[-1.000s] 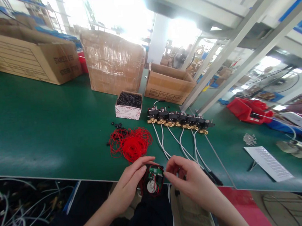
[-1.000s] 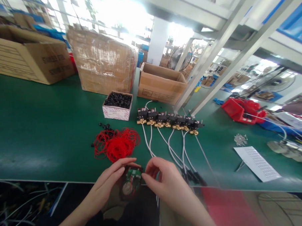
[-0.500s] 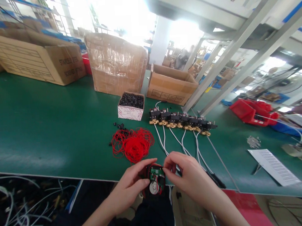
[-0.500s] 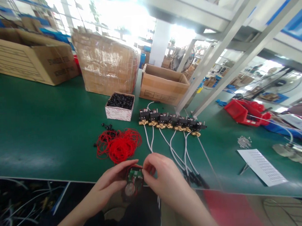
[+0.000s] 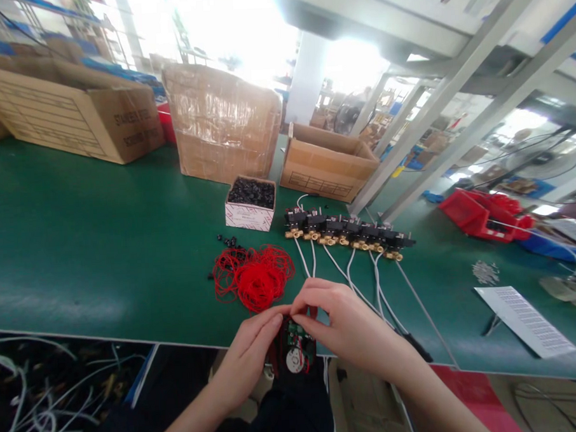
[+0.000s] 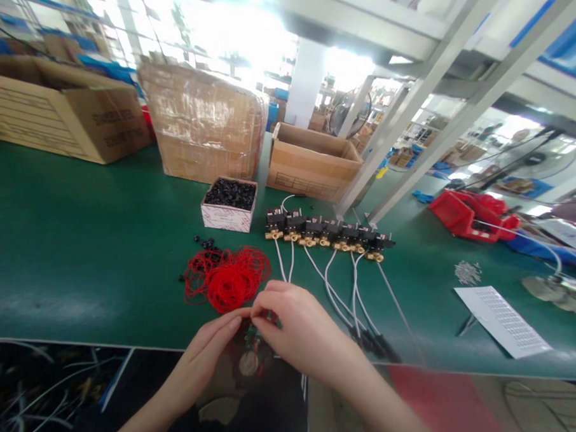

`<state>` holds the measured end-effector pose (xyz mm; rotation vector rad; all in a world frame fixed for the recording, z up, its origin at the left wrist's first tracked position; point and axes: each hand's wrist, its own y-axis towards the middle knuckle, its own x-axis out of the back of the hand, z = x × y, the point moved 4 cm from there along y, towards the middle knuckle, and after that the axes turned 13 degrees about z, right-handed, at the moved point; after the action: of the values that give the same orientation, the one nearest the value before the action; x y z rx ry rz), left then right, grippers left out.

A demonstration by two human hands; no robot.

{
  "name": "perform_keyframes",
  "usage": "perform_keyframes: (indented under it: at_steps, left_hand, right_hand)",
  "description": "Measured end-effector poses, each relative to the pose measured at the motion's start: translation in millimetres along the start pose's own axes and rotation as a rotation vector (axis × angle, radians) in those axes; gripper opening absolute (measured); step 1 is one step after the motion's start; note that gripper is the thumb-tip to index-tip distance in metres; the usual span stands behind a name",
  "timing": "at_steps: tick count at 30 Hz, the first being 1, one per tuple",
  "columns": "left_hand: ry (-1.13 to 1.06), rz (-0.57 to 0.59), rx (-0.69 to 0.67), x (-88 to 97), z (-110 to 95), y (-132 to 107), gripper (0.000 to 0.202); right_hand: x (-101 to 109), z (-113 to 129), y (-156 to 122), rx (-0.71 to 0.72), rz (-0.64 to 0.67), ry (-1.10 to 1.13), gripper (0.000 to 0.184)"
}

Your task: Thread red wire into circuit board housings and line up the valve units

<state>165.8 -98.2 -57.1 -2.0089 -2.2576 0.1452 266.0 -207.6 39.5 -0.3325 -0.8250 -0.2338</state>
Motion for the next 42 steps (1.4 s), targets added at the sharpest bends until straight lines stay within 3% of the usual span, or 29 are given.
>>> perform_keyframes:
  at_steps: [6, 11, 17, 24, 31, 38, 40, 42]
  left_hand:
    - [-0.029, 0.081, -0.060, -1.8, -6.2, 5.8, 0.040]
    - [-0.036, 0.076, -0.068, -2.0, -6.9, 5.8, 0.039]
    - [-0.014, 0.040, -0.078, -1.4, -7.9, 6.1, 0.038]
    - [0.011, 0.094, -0.125, -3.5, -13.5, 6.8, 0.037]
    - [0.076, 0.073, -0.091, -1.9, -14.7, 4.6, 0.037]
    - [0.035, 0.155, -0.088, -5.9, -12.4, 10.9, 0.037]
    - [0.018, 0.142, -0.087, -7.5, -10.8, 10.3, 0.035]
    - [-0.042, 0.157, -0.120, -8.9, -11.9, 1.9, 0.031]
  right_hand:
    - [1.1, 1.2, -2.0, 0.000, -0.005, -0.004, 0.017]
    - [6.0, -0.3, 1.2, 0.005, -0.016, 0.012, 0.017]
    - [5.8, 3.0, 9.7, -0.029, 0.075, -0.011, 0.017]
    - [8.5, 3.8, 15.2, -0.051, 0.147, -0.028, 0.016]
    - [10.4, -8.0, 13.5, -0.093, 0.180, 0.120, 0.016]
    - [10.1, -34.2, -9.8, -0.205, 0.181, 0.249, 0.012]
    - [4.4, -37.0, -18.1, -0.163, 0.144, 0.289, 0.012]
    - [-4.7, -33.6, -13.9, -0.023, 0.077, 0.287, 0.018]
